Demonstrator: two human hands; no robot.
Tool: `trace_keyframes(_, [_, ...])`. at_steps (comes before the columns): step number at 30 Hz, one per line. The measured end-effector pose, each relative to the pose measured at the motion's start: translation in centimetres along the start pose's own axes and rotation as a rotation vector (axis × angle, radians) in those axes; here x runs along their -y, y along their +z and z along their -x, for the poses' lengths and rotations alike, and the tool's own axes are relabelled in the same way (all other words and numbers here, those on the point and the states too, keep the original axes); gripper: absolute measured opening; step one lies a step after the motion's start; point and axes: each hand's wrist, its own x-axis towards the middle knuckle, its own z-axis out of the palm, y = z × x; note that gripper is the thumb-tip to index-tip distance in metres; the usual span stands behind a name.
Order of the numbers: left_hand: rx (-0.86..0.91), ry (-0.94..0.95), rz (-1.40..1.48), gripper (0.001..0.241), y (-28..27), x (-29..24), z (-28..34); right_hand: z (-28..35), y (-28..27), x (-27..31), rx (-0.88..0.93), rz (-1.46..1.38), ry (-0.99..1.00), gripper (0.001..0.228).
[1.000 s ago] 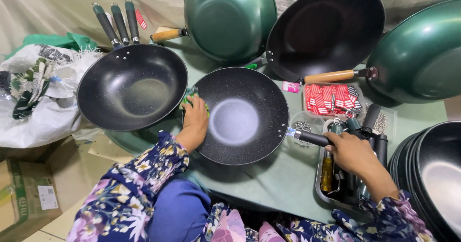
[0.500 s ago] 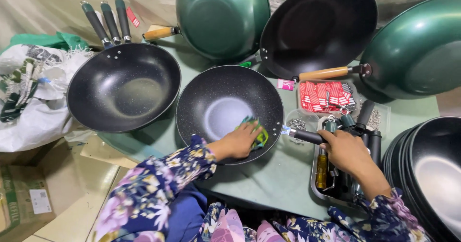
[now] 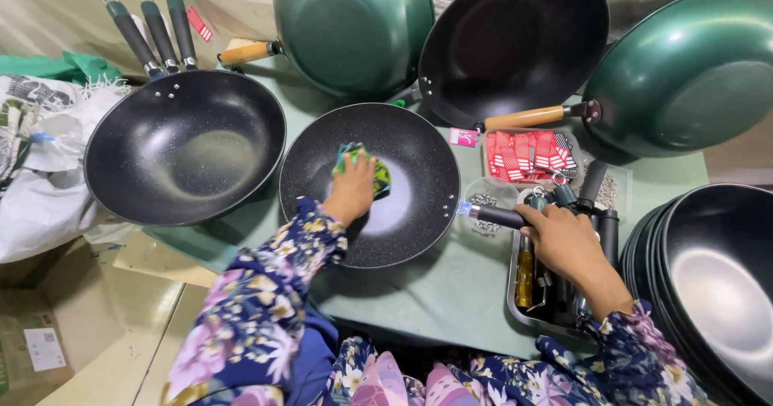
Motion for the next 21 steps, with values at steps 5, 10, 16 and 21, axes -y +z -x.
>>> trace_keyframes(5, [0.096, 0.028, -0.069, 0.061, 5.6, 2.3, 2.0, 0.2, -0.3, 0.3, -0.001, -0.018, 0.031, 0.048])
trace_keyframes(10, [0.305, 0.160, -0.066, 0.062, 6.0, -0.1, 5.6, 0.0, -0.4, 0.2, 0.052, -0.007, 0.012, 0.050])
trace_keyframes(16, [0.395, 0.370, 0.330, 0.055, 3.6, -6.4, 5.9, 0.3, -0.4, 0.5, 0.045, -0.005, 0.026, 0.049])
trace_keyframes(21, [0.125, 0.302, 0.621, 0.059, -0.4, -10.8, 4.5, 0.6, -0.7, 0.8, 0.009, -0.019, 0.008, 0.050])
